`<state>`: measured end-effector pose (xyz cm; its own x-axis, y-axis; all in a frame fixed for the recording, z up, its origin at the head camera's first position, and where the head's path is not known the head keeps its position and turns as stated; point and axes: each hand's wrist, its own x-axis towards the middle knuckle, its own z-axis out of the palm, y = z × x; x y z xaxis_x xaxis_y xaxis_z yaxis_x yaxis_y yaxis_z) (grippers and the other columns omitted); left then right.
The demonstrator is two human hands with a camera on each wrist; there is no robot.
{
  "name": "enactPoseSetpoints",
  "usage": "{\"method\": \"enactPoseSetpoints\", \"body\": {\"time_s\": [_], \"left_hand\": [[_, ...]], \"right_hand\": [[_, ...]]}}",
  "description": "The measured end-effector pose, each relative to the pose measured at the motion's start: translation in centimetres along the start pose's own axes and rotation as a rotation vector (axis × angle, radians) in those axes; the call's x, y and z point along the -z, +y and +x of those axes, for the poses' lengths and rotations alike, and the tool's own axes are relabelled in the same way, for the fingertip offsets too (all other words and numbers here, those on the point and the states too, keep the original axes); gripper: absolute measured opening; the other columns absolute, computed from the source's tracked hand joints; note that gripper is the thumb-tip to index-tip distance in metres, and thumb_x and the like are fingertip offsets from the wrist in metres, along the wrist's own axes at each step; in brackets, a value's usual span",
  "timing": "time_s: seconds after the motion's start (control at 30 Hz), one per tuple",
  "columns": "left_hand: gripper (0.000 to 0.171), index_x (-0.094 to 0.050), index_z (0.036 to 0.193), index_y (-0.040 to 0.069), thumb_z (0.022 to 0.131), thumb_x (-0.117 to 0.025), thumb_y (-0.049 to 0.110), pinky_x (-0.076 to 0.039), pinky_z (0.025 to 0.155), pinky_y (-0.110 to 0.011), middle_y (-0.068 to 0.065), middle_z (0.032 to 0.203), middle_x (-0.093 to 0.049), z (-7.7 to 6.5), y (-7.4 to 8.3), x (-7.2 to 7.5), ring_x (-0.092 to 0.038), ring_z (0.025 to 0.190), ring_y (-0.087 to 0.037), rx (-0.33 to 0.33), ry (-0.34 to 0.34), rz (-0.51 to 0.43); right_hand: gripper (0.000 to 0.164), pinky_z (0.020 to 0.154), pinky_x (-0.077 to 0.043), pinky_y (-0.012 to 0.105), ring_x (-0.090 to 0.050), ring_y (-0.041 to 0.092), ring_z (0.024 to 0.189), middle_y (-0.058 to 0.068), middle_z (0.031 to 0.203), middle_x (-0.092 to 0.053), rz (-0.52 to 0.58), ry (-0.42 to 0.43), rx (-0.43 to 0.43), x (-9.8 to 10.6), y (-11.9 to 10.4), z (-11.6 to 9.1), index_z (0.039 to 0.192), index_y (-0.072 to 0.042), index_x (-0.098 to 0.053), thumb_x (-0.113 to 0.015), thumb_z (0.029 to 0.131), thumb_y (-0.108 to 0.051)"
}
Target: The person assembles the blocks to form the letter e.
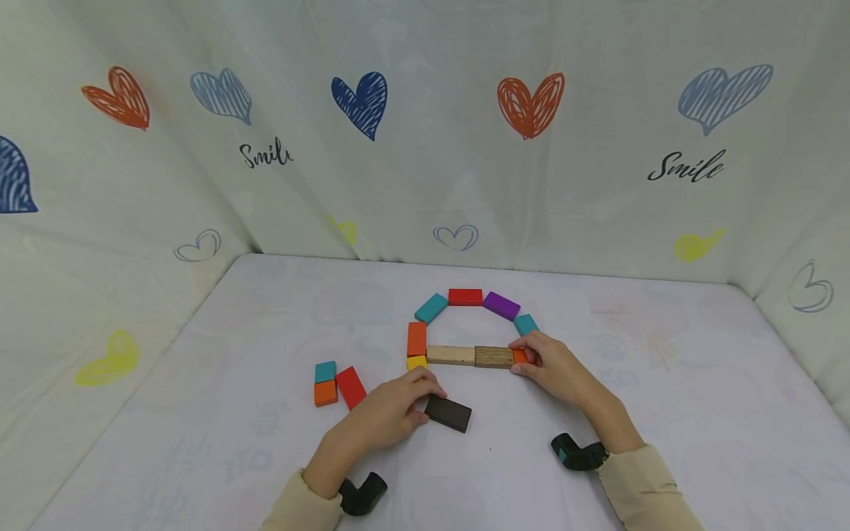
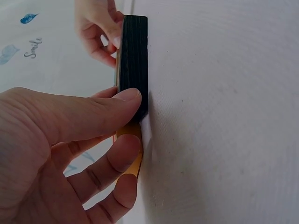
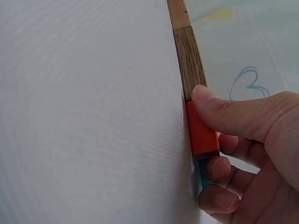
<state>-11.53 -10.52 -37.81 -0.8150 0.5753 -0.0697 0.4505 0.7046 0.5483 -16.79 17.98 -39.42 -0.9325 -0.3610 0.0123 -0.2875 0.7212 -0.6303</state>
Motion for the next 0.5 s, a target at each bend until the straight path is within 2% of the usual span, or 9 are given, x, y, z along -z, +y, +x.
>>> {"method": "enactPoseSetpoints", "body": {"time_s": [0.3,0.5], "left_hand": [[0.028,-0.061,0.11,0.02,0.084,-0.069,0.02,-0.048,0.078,-0.022,0.006,0.11,-0.053,0.03,0.33,0.03,-0.053,0.087,-0.007,0.015,0.014,0.017],[0.028,-0.061,0.109,0.02,0.083,-0.07,0.021,-0.047,0.075,-0.021,0.006,0.108,-0.053,0.0,0.51,0.1,-0.051,0.084,-0.006,0.023,0.016,0.018]], "right_hand": [[0.032,0.059,-0.035,0.02,-0.041,0.014,0.073,0.001,0.077,-0.042,-0.004,0.013,0.008,-0.12,0.07,0.01,0.112,-0.003,-0.061,-0.069,0.082,-0.013],[0.032,0.058,-0.034,0.02,-0.041,0.014,0.072,0.001,0.077,-0.042,-0.007,0.016,0.01,-0.14,0.15,0.02,0.111,-0.004,-0.061,-0.069,0.082,-0.012]]}}
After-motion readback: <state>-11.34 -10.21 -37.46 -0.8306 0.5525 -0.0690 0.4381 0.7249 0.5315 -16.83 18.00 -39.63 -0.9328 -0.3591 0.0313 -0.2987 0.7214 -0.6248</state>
